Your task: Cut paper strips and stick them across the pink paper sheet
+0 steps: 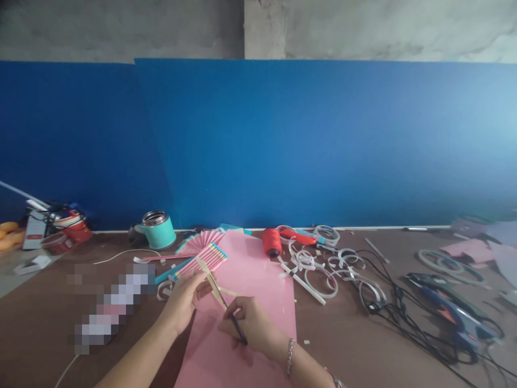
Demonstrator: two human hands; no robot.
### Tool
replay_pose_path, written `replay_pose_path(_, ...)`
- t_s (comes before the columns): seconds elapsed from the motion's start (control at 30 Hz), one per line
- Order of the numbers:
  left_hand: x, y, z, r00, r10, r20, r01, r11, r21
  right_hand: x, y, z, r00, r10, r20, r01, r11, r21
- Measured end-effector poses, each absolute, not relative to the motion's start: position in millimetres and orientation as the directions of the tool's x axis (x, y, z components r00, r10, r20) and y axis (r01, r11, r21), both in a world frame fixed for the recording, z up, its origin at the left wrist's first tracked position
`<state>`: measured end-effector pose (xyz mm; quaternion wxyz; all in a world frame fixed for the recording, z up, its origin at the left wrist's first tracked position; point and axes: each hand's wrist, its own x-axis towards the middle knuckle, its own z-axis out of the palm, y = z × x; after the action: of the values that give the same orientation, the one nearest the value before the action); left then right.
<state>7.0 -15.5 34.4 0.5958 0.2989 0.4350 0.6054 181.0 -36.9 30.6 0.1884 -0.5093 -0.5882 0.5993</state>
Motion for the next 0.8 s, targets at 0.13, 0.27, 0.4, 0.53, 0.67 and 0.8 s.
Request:
replay_pose_path(0.13, 6.7, -14.8, 33.2, -0.101, 0.984, -0.147, -0.456, 0.086, 0.886, 180.6, -36.4, 26.6, -0.408, 0.828, -0.384, 0.368, -0.236, -0.899)
replay_pose_path(0.27, 6.0, -15.0, 32.1, -0.085, 0.987, -0.138, -0.445, 0.086, 0.891, 180.8, -36.6, 25.2, -0.410, 0.827, -0.386, 0.369, -0.236, -0.899)
replay_pose_path(0.4, 7.1, -16.2, 31.6, -0.069, 0.988, -0.142, -0.427, 0.099, 0.899, 180.6, -37.0, 24.8, -0.408, 0.829, -0.383, 0.339, -0.252, -0.906)
replay_pose_path(0.53, 8.4, -15.8, 28.3, -0.052, 0.986, -0.156, -0.434, 0.119, 0.893, 180.3, -37.5, 21.5, -0.432, 0.819, -0.379, 0.306, -0.262, -0.915)
replay_pose_path(0.67, 8.3, -14.7, 25.2, -0.051, 0.988, -0.144, -0.437, 0.108, 0.893, 180.2, -37.0, 19.9, -0.438, 0.818, -0.373, 0.296, -0.261, -0.919)
replay_pose_path(0.8, 8.3, -15.4, 26.6, -0.054, 0.987, -0.149, -0.429, 0.112, 0.896, 179.9, -36.1, 21.4, -0.433, 0.822, -0.370, 0.316, -0.246, -0.916)
